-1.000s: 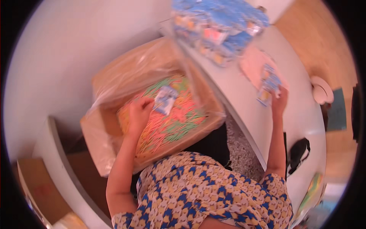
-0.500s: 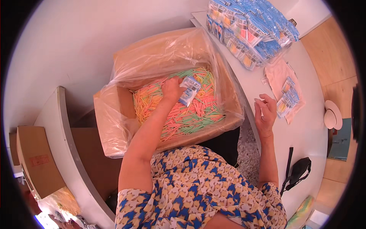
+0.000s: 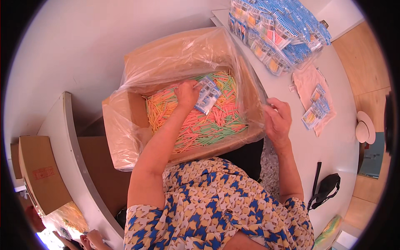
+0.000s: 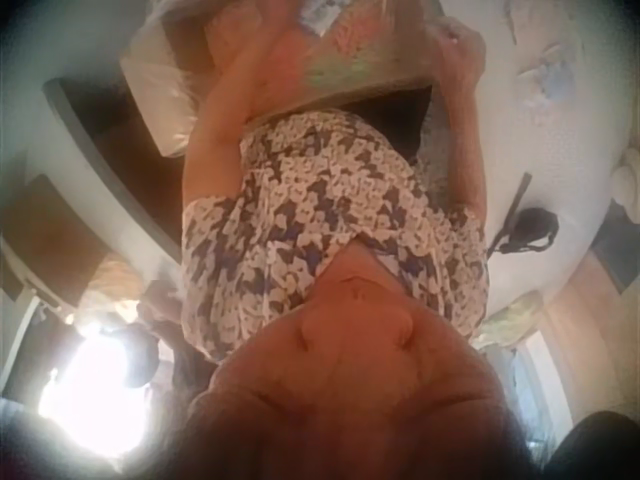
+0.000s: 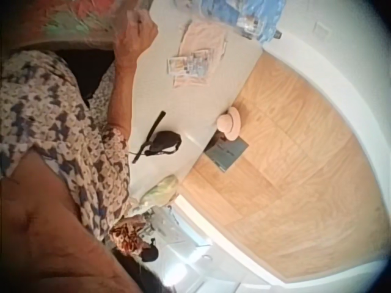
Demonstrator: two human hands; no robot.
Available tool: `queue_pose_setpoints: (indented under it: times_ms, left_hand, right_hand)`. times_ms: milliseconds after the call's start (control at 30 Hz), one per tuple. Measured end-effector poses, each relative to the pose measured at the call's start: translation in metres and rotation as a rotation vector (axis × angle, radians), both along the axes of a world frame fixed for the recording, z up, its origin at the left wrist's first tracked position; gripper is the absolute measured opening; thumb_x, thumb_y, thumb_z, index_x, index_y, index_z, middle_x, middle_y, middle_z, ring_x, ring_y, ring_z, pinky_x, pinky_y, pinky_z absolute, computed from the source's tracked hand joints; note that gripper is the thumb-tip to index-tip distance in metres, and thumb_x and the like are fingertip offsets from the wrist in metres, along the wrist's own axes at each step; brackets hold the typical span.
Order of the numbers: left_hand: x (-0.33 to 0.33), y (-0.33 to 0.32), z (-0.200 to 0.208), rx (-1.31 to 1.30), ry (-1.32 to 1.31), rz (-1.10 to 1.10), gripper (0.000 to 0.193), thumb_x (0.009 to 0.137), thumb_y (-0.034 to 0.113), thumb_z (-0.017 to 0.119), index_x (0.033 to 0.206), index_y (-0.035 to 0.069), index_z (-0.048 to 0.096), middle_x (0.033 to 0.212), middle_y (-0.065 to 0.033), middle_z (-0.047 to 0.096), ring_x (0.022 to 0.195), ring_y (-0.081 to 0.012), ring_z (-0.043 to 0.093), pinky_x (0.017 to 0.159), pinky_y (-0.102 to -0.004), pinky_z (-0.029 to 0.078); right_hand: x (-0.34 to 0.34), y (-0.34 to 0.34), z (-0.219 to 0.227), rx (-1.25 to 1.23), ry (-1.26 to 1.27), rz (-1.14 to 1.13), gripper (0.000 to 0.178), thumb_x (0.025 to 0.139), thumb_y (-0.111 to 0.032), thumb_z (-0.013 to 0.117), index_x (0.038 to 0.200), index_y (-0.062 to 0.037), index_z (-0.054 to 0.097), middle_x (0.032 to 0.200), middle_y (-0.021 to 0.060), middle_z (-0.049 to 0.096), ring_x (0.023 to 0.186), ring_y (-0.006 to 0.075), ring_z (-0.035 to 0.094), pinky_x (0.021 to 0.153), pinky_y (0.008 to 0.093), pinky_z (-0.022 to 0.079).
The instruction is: Packaging small plastic packets into a box and organizing blue packets on a table.
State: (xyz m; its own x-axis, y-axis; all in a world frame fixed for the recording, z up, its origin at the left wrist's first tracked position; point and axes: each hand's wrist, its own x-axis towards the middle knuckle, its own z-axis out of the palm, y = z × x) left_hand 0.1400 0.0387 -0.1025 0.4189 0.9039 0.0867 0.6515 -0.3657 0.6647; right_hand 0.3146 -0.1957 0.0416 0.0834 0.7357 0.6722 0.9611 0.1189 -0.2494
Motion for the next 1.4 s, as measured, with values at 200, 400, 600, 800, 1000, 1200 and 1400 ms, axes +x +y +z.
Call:
queue_pose_setpoints:
  times_ms: [200, 400, 600, 800, 1000, 1200, 1400]
  left_hand:
    - [0.002, 0.008, -0.001, 0.109, -0.162, -0.042, 0.018, 0.075, 0.021, 0.072, 0.081, 0.005, 0.068, 0.078, -0.0167, 0.066, 0.072, -0.0343, 0.063, 0.065, -0.0415, 0.048]
    - [-0.004, 0.007, 0.008, -0.004, 0.125, -0.159, 0.016, 0.080, 0.021, 0.067, 0.085, 0.006, 0.067, 0.082, -0.0147, 0.066, 0.075, -0.0346, 0.063, 0.066, -0.0399, 0.048]
    - [-0.011, 0.000, 0.019, 0.500, -0.151, -0.132, 0.015, 0.083, 0.019, 0.062, 0.083, 0.004, 0.064, 0.082, -0.0144, 0.064, 0.074, -0.0372, 0.059, 0.065, -0.0392, 0.047]
    - [-0.047, 0.004, 0.079, -0.298, -0.322, -0.465, 0.017, 0.093, 0.016, 0.056, 0.093, 0.002, 0.065, 0.083, 0.0035, 0.065, 0.075, -0.0096, 0.058, 0.069, -0.0247, 0.046]
    - [-0.111, 0.022, 0.095, -0.208, -0.655, -0.244, 0.015, 0.092, 0.010, 0.056, 0.090, -0.002, 0.065, 0.069, 0.0032, 0.058, 0.065, -0.0029, 0.046, 0.058, -0.0229, 0.042]
    - [-0.163, 0.021, 0.092, -0.093, -0.762, 0.124, 0.017, 0.092, 0.012, 0.058, 0.089, -0.004, 0.064, 0.072, 0.0065, 0.056, 0.068, -0.0016, 0.045, 0.060, -0.0207, 0.041]
    - [-0.159, 0.021, 0.094, -0.024, -0.814, 0.163, 0.017, 0.092, 0.012, 0.059, 0.084, -0.002, 0.062, 0.071, 0.0072, 0.053, 0.069, -0.0018, 0.043, 0.061, -0.0200, 0.039]
  right_hand:
    - [-0.024, 0.050, -0.003, -0.086, 0.044, 0.176, 0.026, 0.067, 0.007, 0.069, 0.091, -0.0019, 0.064, 0.102, 0.0113, 0.060, 0.080, 0.0268, 0.056, 0.068, 0.0340, 0.047]
    - [-0.020, 0.065, -0.021, -0.191, 0.081, 0.157, 0.020, 0.074, 0.001, 0.067, 0.093, -0.0023, 0.064, 0.103, 0.0120, 0.059, 0.090, 0.0297, 0.058, 0.076, 0.0363, 0.048]
    - [-0.020, 0.096, -0.030, -0.213, 0.078, 0.058, 0.019, 0.080, -0.011, 0.066, 0.097, -0.0030, 0.063, 0.110, 0.0136, 0.057, 0.101, 0.0314, 0.057, 0.083, 0.0373, 0.048]
    - [-0.046, 0.146, -0.010, -0.460, 0.478, 0.180, 0.018, 0.087, -0.018, 0.061, 0.093, -0.0004, 0.061, 0.084, 0.0090, 0.061, 0.076, 0.0205, 0.058, 0.070, 0.0309, 0.047]
    - [-0.101, 0.184, -0.030, -0.508, 0.758, 0.459, 0.016, 0.087, -0.015, 0.062, 0.092, 0.0005, 0.061, 0.074, 0.0073, 0.058, 0.070, 0.0128, 0.054, 0.065, 0.0292, 0.045]
    - [-0.176, 0.198, -0.094, -0.685, -0.422, 0.583, 0.029, 0.079, -0.015, 0.060, 0.106, -0.0065, 0.064, 0.110, 0.0055, 0.059, 0.107, 0.0228, 0.054, 0.086, 0.0395, 0.044]
    - [-0.197, 0.230, -0.129, -0.321, -0.827, 0.658, 0.017, 0.082, -0.017, 0.054, 0.093, -0.0161, 0.067, 0.102, -0.0048, 0.058, 0.111, 0.0156, 0.046, 0.095, 0.0363, 0.035]
